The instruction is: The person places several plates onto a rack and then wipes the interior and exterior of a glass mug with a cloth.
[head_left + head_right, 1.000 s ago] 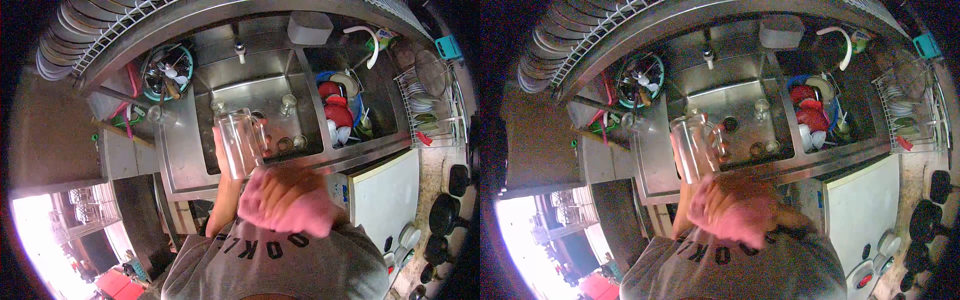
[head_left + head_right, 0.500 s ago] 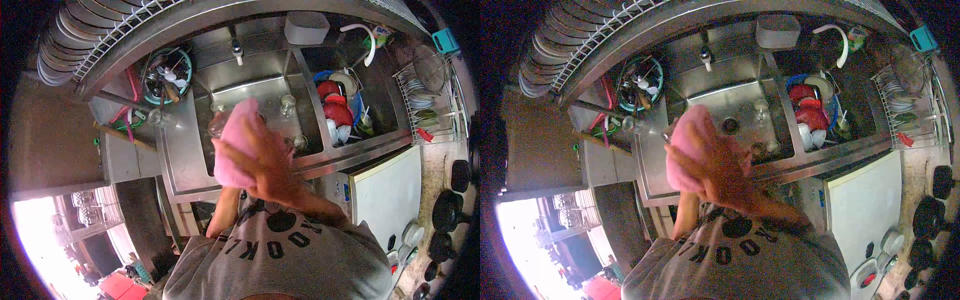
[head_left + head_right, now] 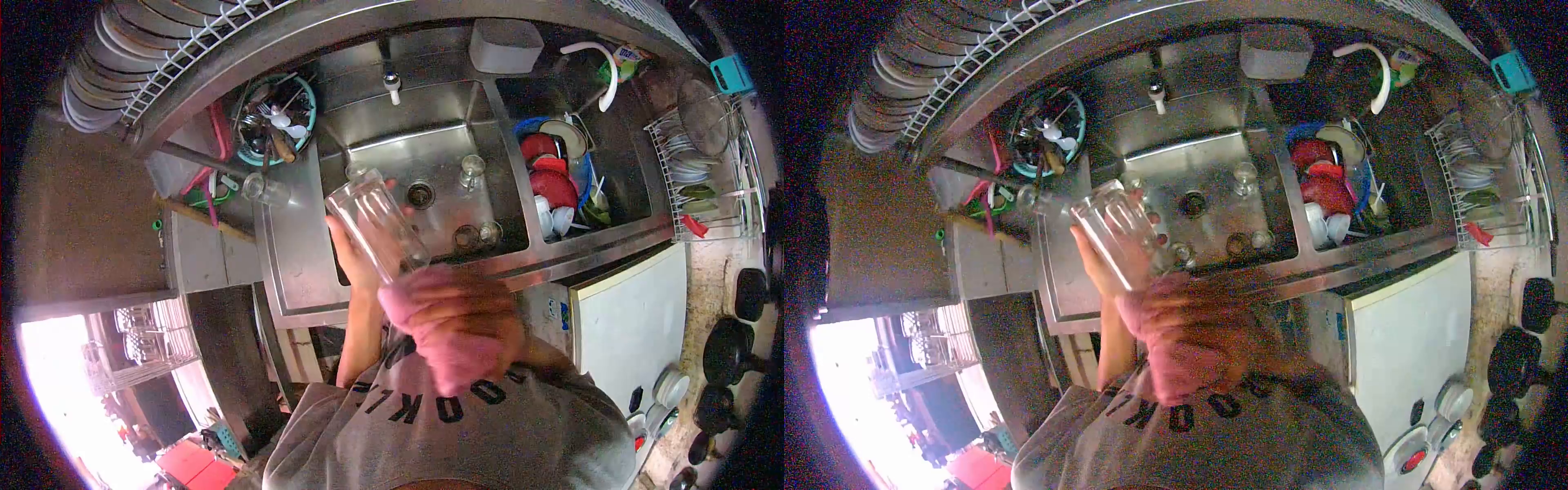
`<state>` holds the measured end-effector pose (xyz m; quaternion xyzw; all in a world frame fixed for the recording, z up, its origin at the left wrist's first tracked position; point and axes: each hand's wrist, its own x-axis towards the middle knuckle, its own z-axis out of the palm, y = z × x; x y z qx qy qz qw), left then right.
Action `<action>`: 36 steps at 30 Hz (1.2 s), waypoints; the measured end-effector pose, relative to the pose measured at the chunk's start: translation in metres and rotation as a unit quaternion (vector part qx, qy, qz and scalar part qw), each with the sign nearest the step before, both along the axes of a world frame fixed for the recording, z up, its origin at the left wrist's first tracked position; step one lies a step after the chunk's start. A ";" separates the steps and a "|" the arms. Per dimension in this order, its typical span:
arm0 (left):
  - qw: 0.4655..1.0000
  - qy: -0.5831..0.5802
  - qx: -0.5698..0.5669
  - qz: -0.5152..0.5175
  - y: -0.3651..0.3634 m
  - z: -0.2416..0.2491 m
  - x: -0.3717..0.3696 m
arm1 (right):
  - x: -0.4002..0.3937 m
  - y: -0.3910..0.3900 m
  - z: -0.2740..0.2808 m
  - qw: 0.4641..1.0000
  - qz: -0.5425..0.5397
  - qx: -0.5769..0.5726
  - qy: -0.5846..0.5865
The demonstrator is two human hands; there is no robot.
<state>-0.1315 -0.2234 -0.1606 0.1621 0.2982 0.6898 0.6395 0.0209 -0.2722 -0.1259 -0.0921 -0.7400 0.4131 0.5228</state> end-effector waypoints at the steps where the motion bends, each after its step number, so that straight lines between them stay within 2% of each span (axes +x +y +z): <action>1: 0.998 0.002 0.024 -0.052 -0.003 0.001 -0.002 | -0.001 0.000 0.000 0.999 -0.021 0.006 -0.032; 2: 0.998 0.002 0.024 -0.052 -0.005 0.002 0.000 | -0.001 0.001 0.000 0.997 -0.044 0.012 -0.063; 4: 0.983 -0.143 0.044 -0.111 -0.009 0.004 0.007 | 0.001 0.001 0.002 0.987 -0.095 0.023 -0.128; 9: 0.980 -0.056 0.042 -0.189 -0.016 0.004 0.007 | -0.002 0.014 0.007 0.932 -0.223 0.058 -0.278; 10: 0.978 -0.033 0.039 -0.204 -0.020 0.003 0.006 | -0.009 0.021 0.003 0.959 -0.208 0.015 -0.190; 11: 0.975 -0.010 0.035 -0.219 -0.025 0.001 0.003 | -0.009 0.027 0.007 0.960 -0.208 0.013 -0.189; 13: 0.968 0.032 0.029 -0.247 -0.033 -0.004 0.001 | -0.006 0.041 0.021 0.979 -0.169 -0.058 -0.098; 14: 0.963 0.053 0.027 -0.262 -0.036 -0.008 0.000 | -0.005 0.051 0.017 0.971 -0.220 -0.005 -0.096; 15: 0.958 0.074 0.025 -0.277 -0.040 -0.012 -0.001 | -0.004 0.056 0.012 0.970 -0.221 -0.005 -0.096; 17: 0.945 0.116 0.020 -0.305 -0.048 -0.022 -0.004 | -0.003 0.063 0.002 0.958 -0.261 -0.114 -0.024; 18: 0.955 0.041 0.013 -0.292 -0.049 -0.068 -0.010 | -0.004 0.071 0.000 0.958 -0.261 -0.113 -0.024; 19: 0.955 0.041 0.015 -0.295 -0.047 -0.071 -0.012 | -0.006 0.081 -0.001 0.941 -0.305 -0.148 -0.025; 21: 0.941 -0.076 0.042 -0.326 -0.044 -0.071 -0.016 | -0.007 0.084 -0.006 0.919 -0.348 -0.185 -0.024; 23: 0.947 -0.073 0.026 -0.311 -0.042 -0.064 -0.017 | -0.007 0.079 -0.012 0.894 -0.400 -0.154 -0.128; 27: 0.949 -0.106 0.009 -0.298 -0.035 -0.023 -0.007 | 0.001 0.070 -0.039 0.912 -0.356 -0.167 -0.115; 30: 0.934 -0.112 0.000 -0.339 -0.035 -0.037 -0.010 | 0.007 0.067 -0.042 0.896 -0.403 -0.119 -0.144; 32: 0.918 -0.137 0.043 -0.370 -0.034 -0.040 -0.002 | 0.011 0.068 -0.036 0.843 -0.486 -0.056 -0.223; 33: 0.918 -0.136 0.044 -0.371 -0.034 -0.030 0.003 | 0.013 0.070 -0.035 0.843 -0.487 -0.055 -0.222; 35: 0.921 -0.182 0.038 -0.342 -0.032 -0.018 0.010 | 0.016 0.074 -0.032 0.872 -0.460 -0.165 -0.022; 36: 0.922 -0.181 0.037 -0.340 -0.032 -0.019 0.008 | 0.016 0.070 -0.023 0.868 -0.462 -0.180 0.004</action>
